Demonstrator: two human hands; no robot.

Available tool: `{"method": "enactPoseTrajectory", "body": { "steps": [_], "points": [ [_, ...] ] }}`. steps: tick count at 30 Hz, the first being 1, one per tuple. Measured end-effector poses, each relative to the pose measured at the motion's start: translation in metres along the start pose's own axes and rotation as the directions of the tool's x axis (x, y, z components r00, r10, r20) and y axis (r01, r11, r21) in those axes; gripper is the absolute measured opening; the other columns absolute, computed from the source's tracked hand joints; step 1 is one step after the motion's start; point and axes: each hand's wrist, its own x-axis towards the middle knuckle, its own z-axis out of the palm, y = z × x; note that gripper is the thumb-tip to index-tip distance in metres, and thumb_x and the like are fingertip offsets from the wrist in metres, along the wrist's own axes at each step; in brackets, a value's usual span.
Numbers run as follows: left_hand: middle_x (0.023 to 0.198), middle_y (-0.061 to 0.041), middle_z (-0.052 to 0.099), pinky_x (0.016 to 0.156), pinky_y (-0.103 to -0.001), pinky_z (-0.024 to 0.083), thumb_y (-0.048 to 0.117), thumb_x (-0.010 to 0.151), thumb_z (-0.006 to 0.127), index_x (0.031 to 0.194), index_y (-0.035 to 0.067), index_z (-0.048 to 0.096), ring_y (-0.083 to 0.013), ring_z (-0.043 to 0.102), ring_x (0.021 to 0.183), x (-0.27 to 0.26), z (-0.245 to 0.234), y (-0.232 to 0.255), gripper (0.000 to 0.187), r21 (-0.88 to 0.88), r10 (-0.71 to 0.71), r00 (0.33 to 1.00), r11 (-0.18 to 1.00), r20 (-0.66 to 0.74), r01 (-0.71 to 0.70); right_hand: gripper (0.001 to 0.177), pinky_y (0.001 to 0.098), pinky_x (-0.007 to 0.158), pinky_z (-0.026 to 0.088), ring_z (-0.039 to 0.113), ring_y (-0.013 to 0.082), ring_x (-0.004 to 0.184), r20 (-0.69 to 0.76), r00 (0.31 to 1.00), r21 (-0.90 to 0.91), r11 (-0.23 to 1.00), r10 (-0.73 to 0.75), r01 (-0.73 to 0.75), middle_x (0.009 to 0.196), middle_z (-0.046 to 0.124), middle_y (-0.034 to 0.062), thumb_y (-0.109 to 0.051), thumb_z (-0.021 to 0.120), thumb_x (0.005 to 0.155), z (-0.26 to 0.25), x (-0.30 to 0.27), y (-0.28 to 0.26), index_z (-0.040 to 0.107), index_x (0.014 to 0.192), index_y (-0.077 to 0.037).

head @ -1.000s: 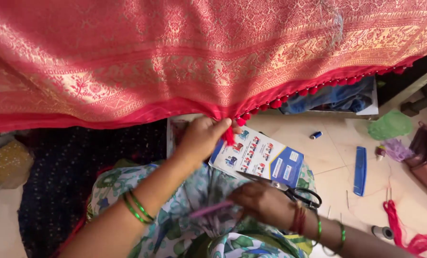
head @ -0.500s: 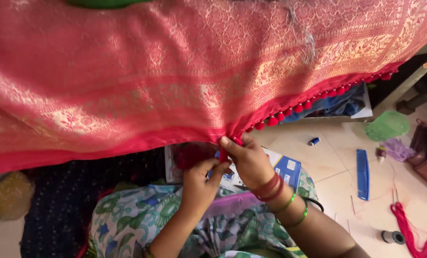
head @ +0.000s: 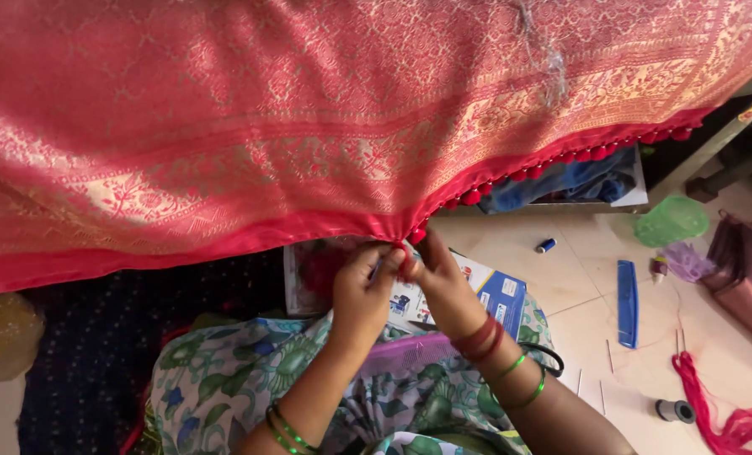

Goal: Attaching decorative pom-pom tassels to the border of a pink saree or textile.

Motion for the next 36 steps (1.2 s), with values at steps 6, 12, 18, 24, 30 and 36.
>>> {"method": "enactPoseTrajectory", "body": {
  "steps": [6, 12, 18, 24, 30, 36],
  "points": [
    [0.098, -0.013, 0.073, 0.083, -0.034, 0.055, 0.015, 0.095, 0.072, 0.101, 0.003, 0.074, -0.0251, 0.072, 0.092, -0.009, -0.01, 0.008, 0.013, 0.363, 0.415, 0.91, 0.846, 0.008, -0.39, 0.019, 0.0316, 0.081, 0.05, 0.062, 0.0141, 0.088, 0.246, 0.934, 0.643, 0.677, 0.26, -0.358, 0.101, 0.07, 0.0058, -0.02, 0.067, 0.107, 0.003, 0.01, 0.02, 0.071, 0.11, -0.002],
    [0.08, -0.012, 0.066, 0.074, -0.036, 0.048, 0.019, 0.096, 0.076, 0.093, -0.001, 0.07, -0.0232, 0.062, 0.078, 0.01, -0.02, 0.01, 0.02, 0.443, 0.418, 0.906, 0.802, 0.062, -0.4, 0.026, 0.0296, 0.084, 0.051, 0.065, 0.0115, 0.089, 0.023, 0.945, 0.587, 0.76, 0.327, -0.278, 0.099, 0.073, 0.0046, -0.021, 0.059, 0.108, 0.017, -0.009, 0.032, 0.072, 0.104, 0.001],
    [0.076, 0.0, 0.062, 0.061, -0.027, 0.04, 0.019, 0.104, 0.073, 0.095, -0.004, 0.076, -0.0086, 0.052, 0.067, 0.015, -0.01, -0.012, 0.025, -0.349, -0.157, 0.943, 0.901, 0.295, 0.259, 0.026, 0.0317, 0.083, 0.057, 0.069, 0.0148, 0.085, 0.112, 0.972, 0.472, 0.849, 0.209, -0.237, 0.091, 0.072, 0.0052, -0.021, 0.053, 0.109, -0.011, -0.018, 0.02, 0.071, 0.102, -0.003],
    [0.088, -0.002, 0.075, 0.077, -0.026, 0.052, 0.021, 0.099, 0.07, 0.1, -0.001, 0.079, -0.0081, 0.064, 0.081, 0.019, -0.006, -0.01, 0.024, -0.243, -0.217, 0.968, 0.939, 0.126, 0.242, 0.013, 0.0322, 0.079, 0.053, 0.069, 0.0197, 0.089, -0.028, 0.905, -0.563, 0.755, -0.424, 0.336, 0.097, 0.071, 0.0094, 0.005, 0.07, 0.088, -0.068, 0.019, -0.045, 0.069, 0.099, -0.002],
    [0.093, -0.003, 0.078, 0.082, -0.026, 0.054, 0.017, 0.094, 0.073, 0.101, 0.0, 0.077, -0.0082, 0.068, 0.086, 0.025, -0.003, -0.021, 0.019, -0.251, -0.08, 0.997, 0.965, 0.011, 0.08, 0.016, 0.0447, 0.098, 0.045, 0.053, 0.0307, 0.113, -0.043, 0.698, -0.911, 0.315, -0.715, 0.266, 0.119, 0.062, 0.0109, -0.003, 0.087, 0.096, -0.09, 0.081, -0.126, 0.078, 0.109, -0.004],
    [0.094, -0.005, 0.077, 0.08, -0.025, 0.054, 0.017, 0.096, 0.073, 0.1, -0.002, 0.078, -0.0085, 0.068, 0.086, 0.025, -0.008, -0.016, 0.02, -0.099, 0.032, 0.999, 0.995, -0.028, -0.034, 0.01, 0.0434, 0.115, 0.04, 0.041, 0.0299, 0.138, 0.112, 0.626, -0.96, 0.078, -0.771, 0.268, 0.133, 0.054, 0.007, -0.007, 0.081, 0.107, -0.104, 0.101, -0.101, 0.073, 0.101, -0.006]
  ]
}}
